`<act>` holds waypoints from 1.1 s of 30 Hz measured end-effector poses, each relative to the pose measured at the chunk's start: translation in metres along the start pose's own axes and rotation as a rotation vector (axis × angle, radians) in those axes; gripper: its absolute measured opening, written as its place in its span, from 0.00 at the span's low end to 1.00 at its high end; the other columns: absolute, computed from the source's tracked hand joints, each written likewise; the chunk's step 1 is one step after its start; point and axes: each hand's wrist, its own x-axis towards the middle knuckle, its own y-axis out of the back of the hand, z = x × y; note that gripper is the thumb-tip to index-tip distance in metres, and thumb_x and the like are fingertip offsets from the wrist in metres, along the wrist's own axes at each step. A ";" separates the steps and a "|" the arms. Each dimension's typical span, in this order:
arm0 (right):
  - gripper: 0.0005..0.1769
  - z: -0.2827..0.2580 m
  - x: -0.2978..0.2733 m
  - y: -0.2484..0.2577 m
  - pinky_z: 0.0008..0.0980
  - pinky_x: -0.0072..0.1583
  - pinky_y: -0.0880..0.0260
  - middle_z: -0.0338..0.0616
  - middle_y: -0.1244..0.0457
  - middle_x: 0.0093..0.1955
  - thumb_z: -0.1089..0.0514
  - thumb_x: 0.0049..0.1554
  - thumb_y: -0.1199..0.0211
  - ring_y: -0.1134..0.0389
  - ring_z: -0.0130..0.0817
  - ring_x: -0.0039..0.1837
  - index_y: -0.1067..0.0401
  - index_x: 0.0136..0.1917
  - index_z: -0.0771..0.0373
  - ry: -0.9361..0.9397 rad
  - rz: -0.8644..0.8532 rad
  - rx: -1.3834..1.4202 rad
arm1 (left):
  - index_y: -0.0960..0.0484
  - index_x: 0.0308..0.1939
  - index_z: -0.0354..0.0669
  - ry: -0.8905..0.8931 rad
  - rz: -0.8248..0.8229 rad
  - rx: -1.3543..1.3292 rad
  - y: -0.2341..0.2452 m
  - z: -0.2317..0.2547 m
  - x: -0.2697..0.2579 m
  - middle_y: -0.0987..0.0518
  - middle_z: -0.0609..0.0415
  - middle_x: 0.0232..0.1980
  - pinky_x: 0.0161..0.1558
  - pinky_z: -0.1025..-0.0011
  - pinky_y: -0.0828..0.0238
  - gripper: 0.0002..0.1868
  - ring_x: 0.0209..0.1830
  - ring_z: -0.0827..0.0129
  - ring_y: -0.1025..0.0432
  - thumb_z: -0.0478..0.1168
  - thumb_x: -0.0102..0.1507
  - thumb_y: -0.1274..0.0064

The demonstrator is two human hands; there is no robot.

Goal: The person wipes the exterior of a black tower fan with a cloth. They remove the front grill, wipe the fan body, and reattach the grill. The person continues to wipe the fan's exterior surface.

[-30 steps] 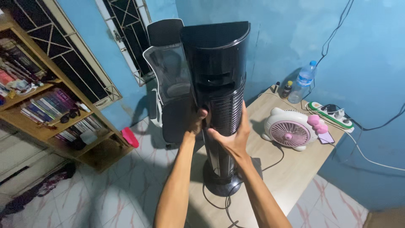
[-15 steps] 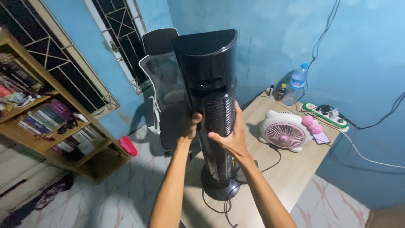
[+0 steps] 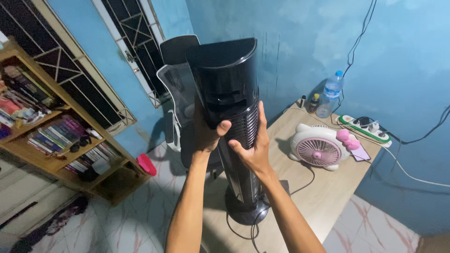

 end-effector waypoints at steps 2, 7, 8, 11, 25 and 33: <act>0.66 0.000 -0.002 0.000 0.38 0.74 0.34 0.58 0.40 0.76 0.34 0.53 0.27 0.33 0.45 0.74 0.62 0.86 0.66 0.042 0.010 -0.019 | 0.45 0.77 0.34 -0.017 -0.019 0.001 0.002 0.002 0.001 0.30 0.47 0.68 0.71 0.62 0.34 0.63 0.69 0.61 0.32 0.68 0.53 0.28; 0.66 0.009 0.007 -0.001 0.40 0.75 0.36 0.59 0.42 0.78 0.33 0.53 0.27 0.36 0.46 0.76 0.60 0.86 0.66 0.064 -0.008 -0.037 | 0.44 0.78 0.36 0.049 0.019 0.194 0.016 -0.011 -0.007 0.28 0.46 0.71 0.72 0.62 0.34 0.64 0.71 0.58 0.31 0.70 0.52 0.32; 0.65 0.010 0.004 -0.003 0.40 0.76 0.36 0.60 0.44 0.80 0.33 0.53 0.27 0.37 0.46 0.77 0.59 0.86 0.65 0.070 -0.002 -0.065 | 0.41 0.78 0.35 0.083 0.019 0.263 0.025 -0.015 -0.006 0.27 0.45 0.71 0.72 0.61 0.33 0.64 0.71 0.58 0.30 0.72 0.51 0.33; 0.68 0.012 -0.004 0.000 0.41 0.75 0.37 0.58 0.41 0.77 0.30 0.50 0.27 0.36 0.45 0.76 0.60 0.85 0.66 -0.016 -0.031 0.008 | 0.50 0.80 0.37 0.070 0.047 0.341 0.029 -0.033 -0.006 0.33 0.44 0.74 0.71 0.62 0.36 0.72 0.74 0.58 0.35 0.79 0.47 0.38; 0.68 0.024 -0.016 -0.001 0.45 0.75 0.37 0.62 0.44 0.78 0.29 0.48 0.28 0.38 0.52 0.77 0.57 0.84 0.67 0.011 -0.028 -0.064 | 0.46 0.79 0.37 0.052 0.095 0.471 0.049 -0.062 -0.019 0.40 0.41 0.81 0.78 0.59 0.50 0.66 0.82 0.51 0.45 0.86 0.55 0.58; 0.67 0.020 -0.011 -0.001 0.46 0.77 0.42 0.63 0.45 0.79 0.33 0.47 0.26 0.41 0.53 0.79 0.56 0.84 0.68 0.030 -0.050 -0.099 | 0.43 0.78 0.35 -0.015 0.086 0.308 0.046 -0.054 -0.016 0.36 0.43 0.78 0.79 0.59 0.48 0.64 0.80 0.55 0.42 0.81 0.56 0.49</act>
